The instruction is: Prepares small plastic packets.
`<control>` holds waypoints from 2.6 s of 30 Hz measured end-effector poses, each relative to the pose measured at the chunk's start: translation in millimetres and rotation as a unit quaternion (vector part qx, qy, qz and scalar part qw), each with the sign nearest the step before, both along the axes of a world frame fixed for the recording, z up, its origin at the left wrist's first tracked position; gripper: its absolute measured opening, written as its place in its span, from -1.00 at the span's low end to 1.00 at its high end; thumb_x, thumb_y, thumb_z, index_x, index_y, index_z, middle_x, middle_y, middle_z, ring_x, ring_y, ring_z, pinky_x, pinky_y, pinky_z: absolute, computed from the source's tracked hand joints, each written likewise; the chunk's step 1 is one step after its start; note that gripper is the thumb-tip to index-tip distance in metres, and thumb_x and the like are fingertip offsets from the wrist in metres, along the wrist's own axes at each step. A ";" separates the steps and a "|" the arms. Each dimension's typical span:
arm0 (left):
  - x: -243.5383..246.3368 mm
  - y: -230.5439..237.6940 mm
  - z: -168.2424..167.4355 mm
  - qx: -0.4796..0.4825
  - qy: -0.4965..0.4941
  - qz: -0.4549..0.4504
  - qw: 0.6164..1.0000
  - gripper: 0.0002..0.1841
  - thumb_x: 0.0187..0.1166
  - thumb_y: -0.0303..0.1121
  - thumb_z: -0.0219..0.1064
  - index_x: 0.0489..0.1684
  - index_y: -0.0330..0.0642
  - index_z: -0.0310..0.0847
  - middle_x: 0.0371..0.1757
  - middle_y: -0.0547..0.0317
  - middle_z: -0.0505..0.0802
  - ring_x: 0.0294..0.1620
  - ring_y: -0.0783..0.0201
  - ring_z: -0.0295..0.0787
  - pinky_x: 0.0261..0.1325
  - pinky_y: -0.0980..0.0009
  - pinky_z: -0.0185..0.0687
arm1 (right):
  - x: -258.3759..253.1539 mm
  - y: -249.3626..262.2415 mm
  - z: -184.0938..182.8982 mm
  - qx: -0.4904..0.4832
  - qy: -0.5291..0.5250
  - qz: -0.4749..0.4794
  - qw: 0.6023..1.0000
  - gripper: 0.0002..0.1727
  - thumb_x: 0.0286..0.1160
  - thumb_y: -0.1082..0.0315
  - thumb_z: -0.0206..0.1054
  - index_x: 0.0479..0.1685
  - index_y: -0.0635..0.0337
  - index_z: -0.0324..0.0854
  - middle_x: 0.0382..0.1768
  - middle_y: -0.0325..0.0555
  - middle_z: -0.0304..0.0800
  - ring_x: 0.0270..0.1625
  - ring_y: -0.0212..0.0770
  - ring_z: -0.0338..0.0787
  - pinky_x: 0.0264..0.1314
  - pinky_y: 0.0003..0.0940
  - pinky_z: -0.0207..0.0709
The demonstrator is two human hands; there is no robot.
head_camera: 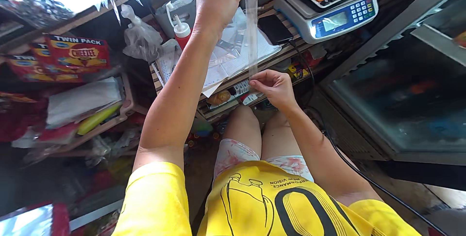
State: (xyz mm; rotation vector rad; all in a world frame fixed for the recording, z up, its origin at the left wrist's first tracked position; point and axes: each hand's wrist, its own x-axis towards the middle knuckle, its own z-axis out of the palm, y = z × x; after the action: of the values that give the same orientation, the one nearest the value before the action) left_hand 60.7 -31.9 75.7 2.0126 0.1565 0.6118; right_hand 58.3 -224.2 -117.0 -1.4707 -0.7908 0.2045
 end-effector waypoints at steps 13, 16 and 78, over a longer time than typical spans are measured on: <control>1.6 -2.3 10.0 -0.013 0.001 -0.030 0.999 -0.88 0.48 -0.35 0.55 -0.23 -0.21 0.81 -0.28 0.23 0.86 -0.15 0.45 0.76 0.04 0.47 0.59 | -3.0 -12.0 33.2 0.061 0.069 0.079 0.993 -0.65 0.85 0.20 0.06 0.14 0.21 0.70 -0.03 -0.14 0.92 -0.16 -0.30 0.93 -0.09 -0.39 0.85; -9.0 -8.4 8.0 -0.041 -0.019 -0.091 0.995 -0.93 0.53 -0.39 0.48 -0.26 -0.18 0.83 -0.34 0.35 0.86 -0.30 0.56 0.69 -0.14 0.56 0.54 | 5.3 -12.0 40.1 0.045 0.016 0.157 0.986 -0.55 0.87 0.10 -0.02 0.32 0.23 0.61 0.04 -0.11 0.91 0.05 -0.27 0.91 0.16 -0.33 0.80; -148.8 -96.0 -298.8 -0.092 -0.039 0.036 0.994 -0.90 0.36 -0.59 0.54 -0.24 -0.36 0.85 -0.22 0.06 0.91 -0.15 0.37 0.89 0.05 0.47 0.85 | -65.0 -22.0 -77.3 -0.005 0.593 -0.081 0.801 -0.87 0.63 0.49 0.31 0.02 0.19 0.69 -0.29 -0.14 0.80 -0.54 -0.47 0.59 -0.57 -0.63 0.44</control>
State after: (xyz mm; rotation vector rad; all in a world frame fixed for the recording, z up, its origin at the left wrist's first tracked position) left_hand -88.1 -127.9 -223.1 1.8089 0.2316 0.6946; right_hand -6.6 -246.2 -194.3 -1.0954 0.3670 0.8892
